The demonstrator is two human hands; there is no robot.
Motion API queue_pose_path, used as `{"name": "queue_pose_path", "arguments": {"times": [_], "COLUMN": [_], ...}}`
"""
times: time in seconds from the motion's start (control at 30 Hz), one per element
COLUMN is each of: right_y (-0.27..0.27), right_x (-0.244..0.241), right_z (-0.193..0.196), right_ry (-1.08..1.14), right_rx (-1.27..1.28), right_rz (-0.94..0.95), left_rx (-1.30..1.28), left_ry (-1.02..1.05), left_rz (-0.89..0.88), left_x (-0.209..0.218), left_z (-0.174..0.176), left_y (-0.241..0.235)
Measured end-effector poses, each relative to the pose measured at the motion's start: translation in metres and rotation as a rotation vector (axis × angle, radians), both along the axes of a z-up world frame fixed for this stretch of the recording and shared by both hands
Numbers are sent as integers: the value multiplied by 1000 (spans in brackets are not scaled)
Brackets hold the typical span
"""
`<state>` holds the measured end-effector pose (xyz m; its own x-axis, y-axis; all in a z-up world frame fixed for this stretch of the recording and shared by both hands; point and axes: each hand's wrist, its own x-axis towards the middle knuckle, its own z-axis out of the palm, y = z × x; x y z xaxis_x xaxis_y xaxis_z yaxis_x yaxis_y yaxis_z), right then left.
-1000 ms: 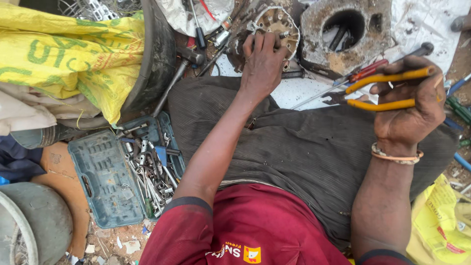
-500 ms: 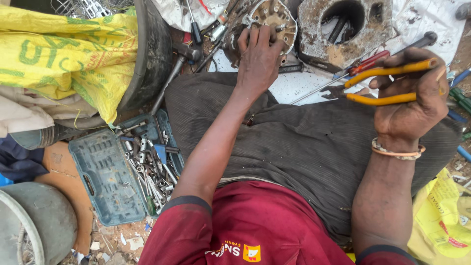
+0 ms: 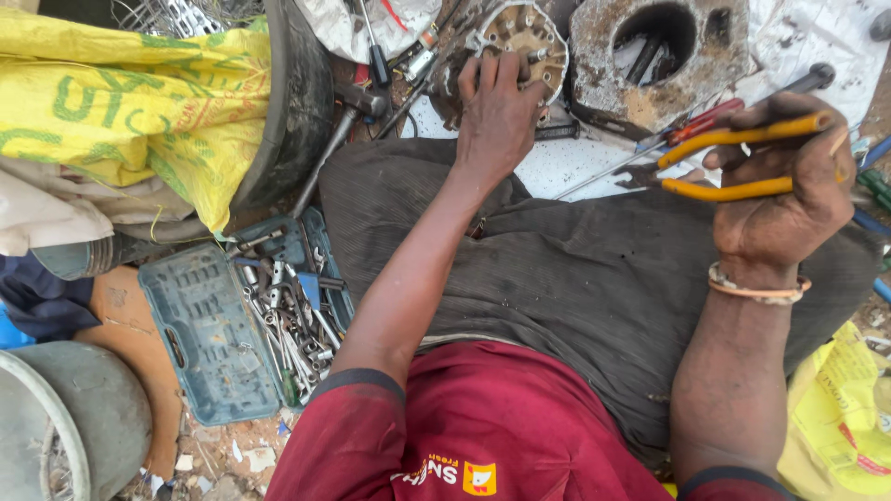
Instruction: The person uses pliers and a hammer to remove a pin from a disassembled engine block. They then use a screwdriver to adjust components inside the engine casing.
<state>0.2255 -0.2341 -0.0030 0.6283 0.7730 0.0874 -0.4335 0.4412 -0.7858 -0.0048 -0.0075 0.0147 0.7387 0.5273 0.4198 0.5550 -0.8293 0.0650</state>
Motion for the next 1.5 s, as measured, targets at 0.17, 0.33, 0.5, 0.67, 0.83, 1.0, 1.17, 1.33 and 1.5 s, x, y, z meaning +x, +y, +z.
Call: {"name": "queue_pose_path", "arguments": {"times": [0.17, 0.33, 0.5, 0.67, 0.83, 1.0, 1.17, 1.33, 1.5], "right_y": [-2, -3, -3, 9, -3, -24, -23, -40, -30], "right_x": [-1, -1, 0, -5, -6, 10, 40, 54, 53], "right_z": [3, 0, 0, 7, 9, 20, 7, -23, -47], "right_ry": [17, -25, -2, -94, -201, -123, 33, 87, 132], "right_rx": [-8, -8, -41, -50, -103, -83, 11, 7, 6], "right_rz": [34, 31, 10, 40, 99, -72, -173, -211, -83], "left_rx": [-179, -410, -539, 137, -156, -333, -711, -634, -588], "left_ry": [-155, -480, -653, -577, -679, -329, -169, 144, 148], "left_rz": [28, 23, 126, 157, 366, -202, -52, -42, -49], "left_x": [-2, 1, -31, -69, -82, -30, 25, 70, 83], "left_z": [-10, -4, 45, 96, 104, 68, -70, -172, -184], "left_y": [2, 5, -7, 27, 15, -72, -107, -81, -73]}}
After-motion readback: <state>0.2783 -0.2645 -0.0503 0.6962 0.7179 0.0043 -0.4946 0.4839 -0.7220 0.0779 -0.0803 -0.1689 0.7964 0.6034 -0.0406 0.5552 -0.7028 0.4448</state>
